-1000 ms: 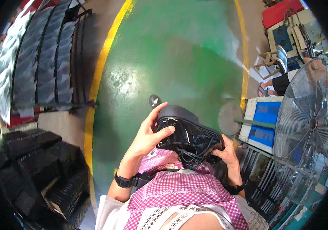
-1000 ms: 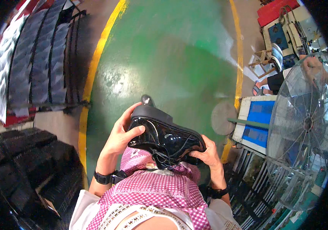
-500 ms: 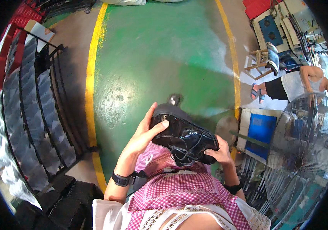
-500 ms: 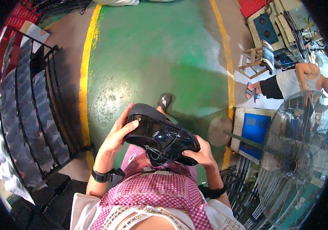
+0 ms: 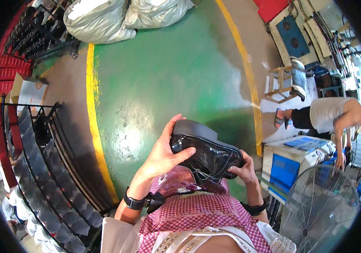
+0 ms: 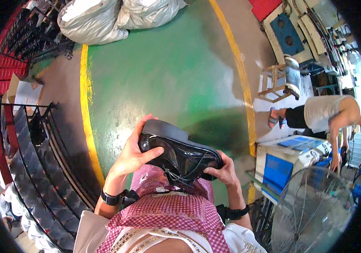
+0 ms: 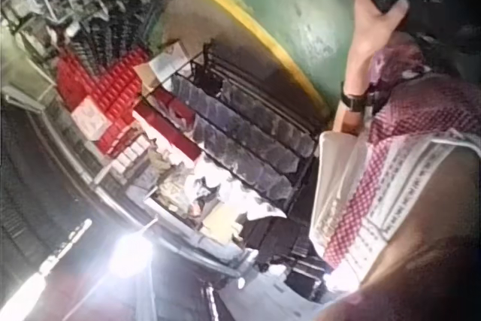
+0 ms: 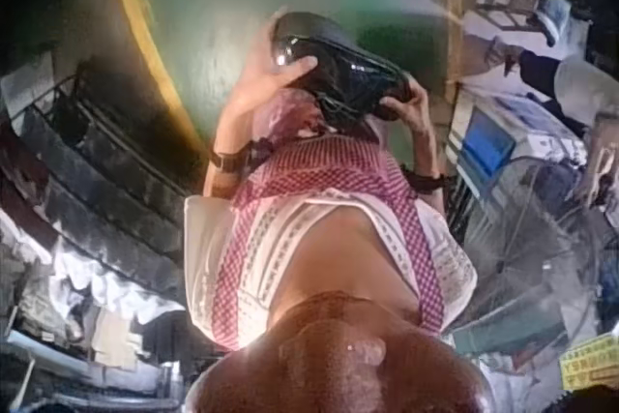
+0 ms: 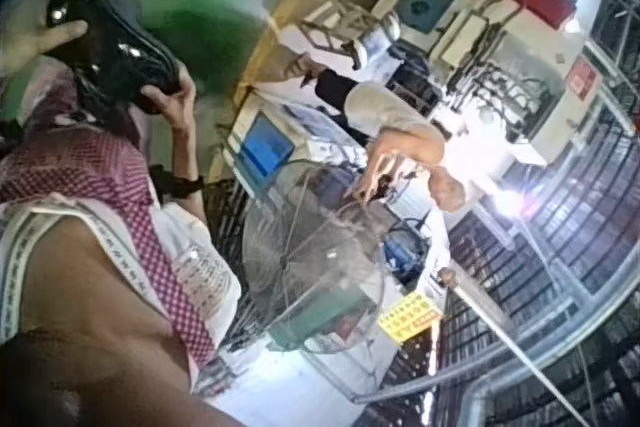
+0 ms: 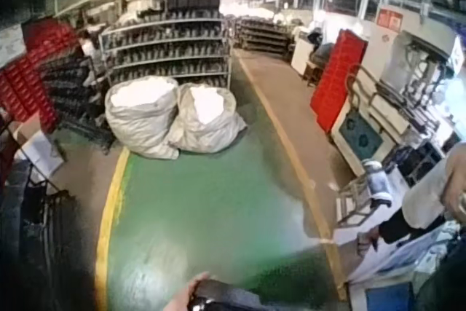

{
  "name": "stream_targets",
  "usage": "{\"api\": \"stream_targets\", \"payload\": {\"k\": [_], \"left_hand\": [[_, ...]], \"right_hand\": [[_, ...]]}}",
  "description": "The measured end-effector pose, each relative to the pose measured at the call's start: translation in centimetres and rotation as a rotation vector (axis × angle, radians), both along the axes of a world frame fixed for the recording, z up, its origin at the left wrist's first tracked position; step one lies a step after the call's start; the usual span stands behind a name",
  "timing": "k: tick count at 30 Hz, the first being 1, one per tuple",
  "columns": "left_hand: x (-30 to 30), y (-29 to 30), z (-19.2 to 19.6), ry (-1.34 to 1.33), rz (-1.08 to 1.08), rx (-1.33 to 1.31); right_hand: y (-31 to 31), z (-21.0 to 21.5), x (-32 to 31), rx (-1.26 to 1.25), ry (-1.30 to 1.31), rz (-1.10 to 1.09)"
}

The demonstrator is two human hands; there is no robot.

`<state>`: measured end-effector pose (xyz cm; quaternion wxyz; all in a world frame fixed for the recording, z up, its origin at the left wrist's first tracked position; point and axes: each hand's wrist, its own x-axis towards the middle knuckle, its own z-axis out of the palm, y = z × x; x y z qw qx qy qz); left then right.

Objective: Cleaning and inspecting black leather shoes in a manufacturing facility.

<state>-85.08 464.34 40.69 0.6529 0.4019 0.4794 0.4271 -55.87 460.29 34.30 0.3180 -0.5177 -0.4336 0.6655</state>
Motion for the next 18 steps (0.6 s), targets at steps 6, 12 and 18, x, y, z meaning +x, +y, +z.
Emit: {"api": "stream_targets", "payload": {"k": [6, 12, 18], "left_hand": [[0.6, 14.0, 0.3, 0.244, -0.071, 0.095], [-0.1, 29.9, -0.8, 0.162, -0.105, 0.110], [-0.3, 48.4, -3.5, -0.157, -0.057, -0.181]], "right_hand": [[13.2, 0.7, 0.0, -0.034, 0.055, -0.075], [27.6, -0.9, -0.8, -0.038, 0.054, -0.122], [43.8, 0.0, -0.9, -0.124, -0.040, -0.114]]}}
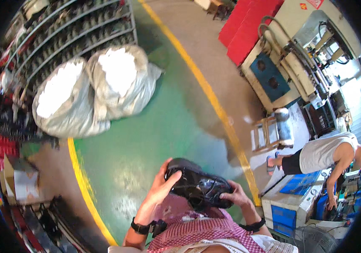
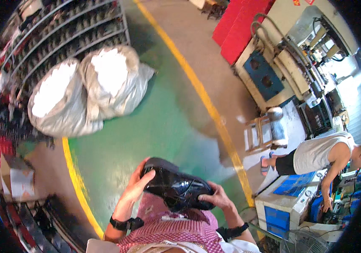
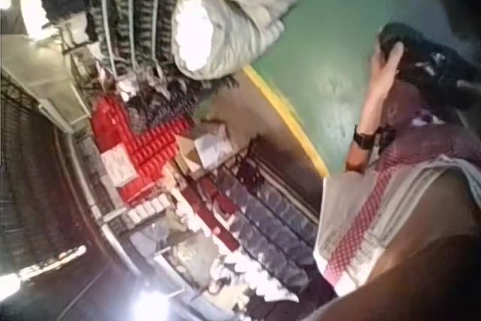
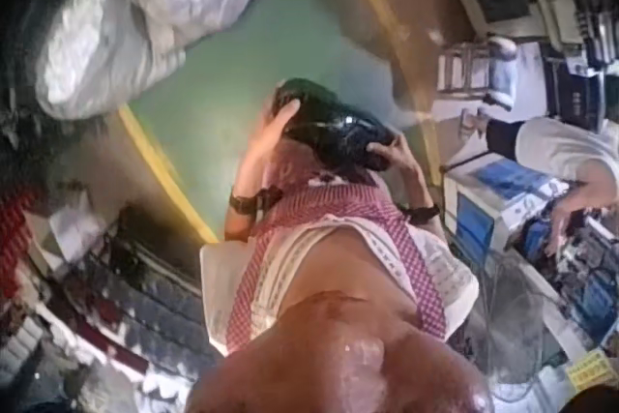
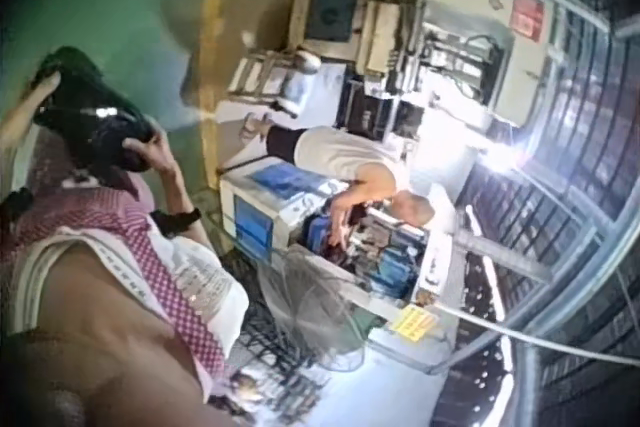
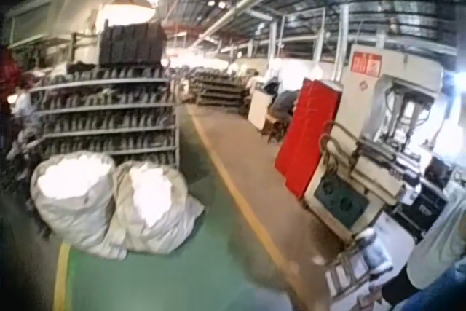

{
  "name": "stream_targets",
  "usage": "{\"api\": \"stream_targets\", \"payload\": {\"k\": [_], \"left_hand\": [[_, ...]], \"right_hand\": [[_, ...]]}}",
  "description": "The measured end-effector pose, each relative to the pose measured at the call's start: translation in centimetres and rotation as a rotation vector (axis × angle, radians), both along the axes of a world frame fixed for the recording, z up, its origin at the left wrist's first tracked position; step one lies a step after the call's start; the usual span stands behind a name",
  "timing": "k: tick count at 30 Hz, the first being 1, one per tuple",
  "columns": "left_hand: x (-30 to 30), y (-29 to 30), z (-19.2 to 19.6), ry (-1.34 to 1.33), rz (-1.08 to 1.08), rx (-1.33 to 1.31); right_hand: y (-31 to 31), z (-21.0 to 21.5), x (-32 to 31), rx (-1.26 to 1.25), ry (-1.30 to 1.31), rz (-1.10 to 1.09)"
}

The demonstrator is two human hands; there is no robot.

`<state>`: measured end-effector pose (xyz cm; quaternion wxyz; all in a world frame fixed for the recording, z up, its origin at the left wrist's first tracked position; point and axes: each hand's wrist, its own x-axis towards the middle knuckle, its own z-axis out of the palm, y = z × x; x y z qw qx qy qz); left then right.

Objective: Cleaning and inspecting black leather shoes in a manufacturing facility.

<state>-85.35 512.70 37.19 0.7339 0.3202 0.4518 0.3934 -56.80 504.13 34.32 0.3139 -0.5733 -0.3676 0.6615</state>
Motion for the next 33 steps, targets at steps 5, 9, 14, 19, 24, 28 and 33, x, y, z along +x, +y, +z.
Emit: {"api": "stream_targets", "payload": {"k": [5, 9, 14, 19, 24, 28, 33], "left_hand": [[2.8, 12.9, -0.4, -0.041, -0.067, -0.104], [7.1, 24.1, -1.4, -0.046, -0.163, -0.083], [12.6, 38.5, -4.1, 0.019, -0.187, -0.134], [17.3, 52.3, -5.1, 0.064, -0.186, -0.243], [17.3, 61.8, -7.6, -0.012, 0.059, -0.359], [10.8, 64.2, -19.7, 0.159, 0.288, -0.463], [2.0, 66.1, -31.9, -0.185, 0.679, -0.838]], "right_hand": [[9.9, 1.5, 1.4, -0.047, -0.023, -0.073], [18.3, 0.0, 4.4, -0.026, 0.085, -0.191], [32.5, -0.1, 9.8, 0.178, 0.043, -0.111], [46.3, 0.9, 15.3, 0.160, -0.040, -0.104], [58.7, 2.0, 17.6, 0.086, 0.204, -0.311], [69.4, -1.0, 19.3, -0.018, 0.344, -0.431], [84.0, -3.8, 20.6, -0.082, 0.329, -0.581]]}}
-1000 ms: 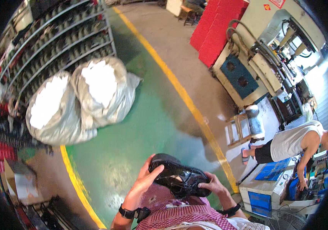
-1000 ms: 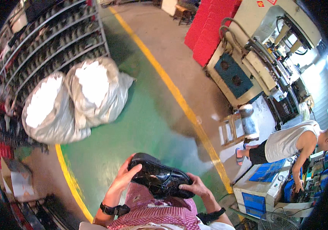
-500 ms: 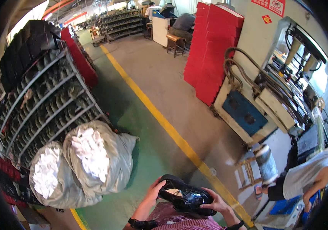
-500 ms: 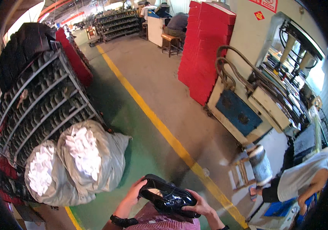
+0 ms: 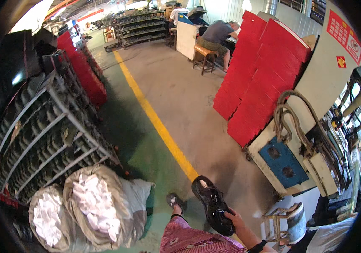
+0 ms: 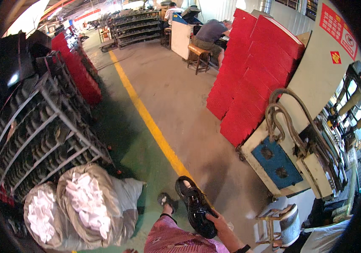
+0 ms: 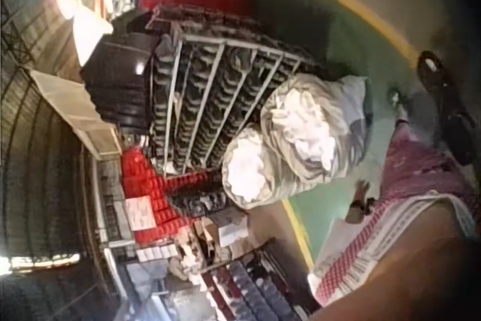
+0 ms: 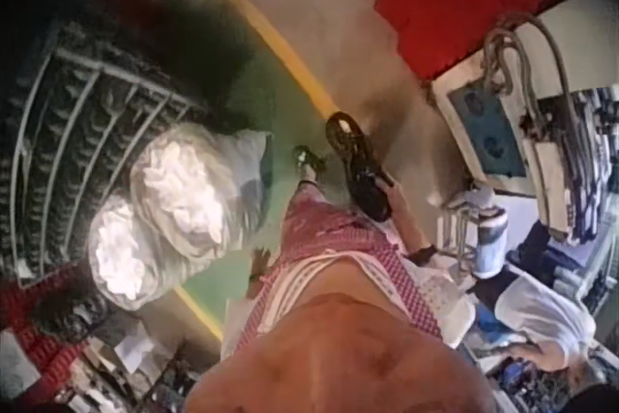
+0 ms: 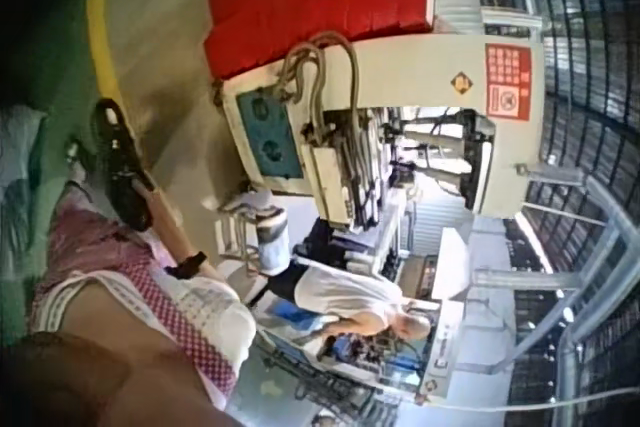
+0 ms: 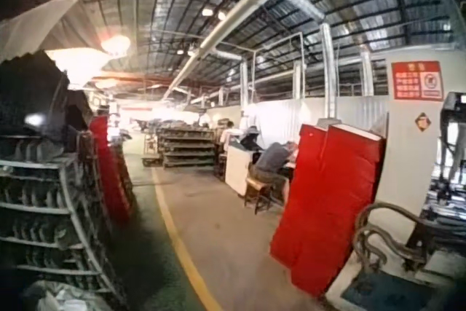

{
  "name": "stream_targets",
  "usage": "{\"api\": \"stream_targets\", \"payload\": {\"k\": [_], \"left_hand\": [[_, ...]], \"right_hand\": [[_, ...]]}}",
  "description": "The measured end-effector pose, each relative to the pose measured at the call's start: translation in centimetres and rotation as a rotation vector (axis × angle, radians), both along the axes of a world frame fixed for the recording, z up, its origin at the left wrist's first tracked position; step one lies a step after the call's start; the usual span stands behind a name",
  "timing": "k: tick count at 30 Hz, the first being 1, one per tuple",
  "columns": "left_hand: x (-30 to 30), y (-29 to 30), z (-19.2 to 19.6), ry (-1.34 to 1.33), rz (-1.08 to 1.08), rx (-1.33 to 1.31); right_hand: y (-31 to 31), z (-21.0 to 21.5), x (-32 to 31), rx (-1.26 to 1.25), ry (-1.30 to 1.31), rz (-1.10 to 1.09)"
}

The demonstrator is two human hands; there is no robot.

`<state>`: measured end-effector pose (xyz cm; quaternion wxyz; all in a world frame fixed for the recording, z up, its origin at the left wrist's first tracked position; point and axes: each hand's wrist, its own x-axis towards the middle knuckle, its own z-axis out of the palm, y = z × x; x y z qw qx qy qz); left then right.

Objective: Cleaning and inspecting black leather shoes in a manufacturing facility.

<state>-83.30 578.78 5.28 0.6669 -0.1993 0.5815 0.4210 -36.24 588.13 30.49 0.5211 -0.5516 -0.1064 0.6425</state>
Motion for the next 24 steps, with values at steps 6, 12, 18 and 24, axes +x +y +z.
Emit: {"api": "stream_targets", "payload": {"k": [6, 12, 18, 24], "left_hand": [[0.9, 18.6, -2.1, 0.128, -0.158, 0.046], [4.5, 39.7, -0.6, 0.249, -0.289, 0.129], [17.3, 67.1, 7.6, 0.358, -0.347, 0.302], [25.7, 79.2, 6.0, 0.307, -0.564, 0.238]], "right_hand": [[16.5, -0.9, 0.3, -0.220, 0.372, -0.160], [29.0, 10.5, -0.9, -0.229, 0.181, -0.280], [41.5, 7.9, 5.6, -0.169, 0.087, -0.349], [57.0, -1.2, 16.2, -0.086, 0.446, -0.415]]}}
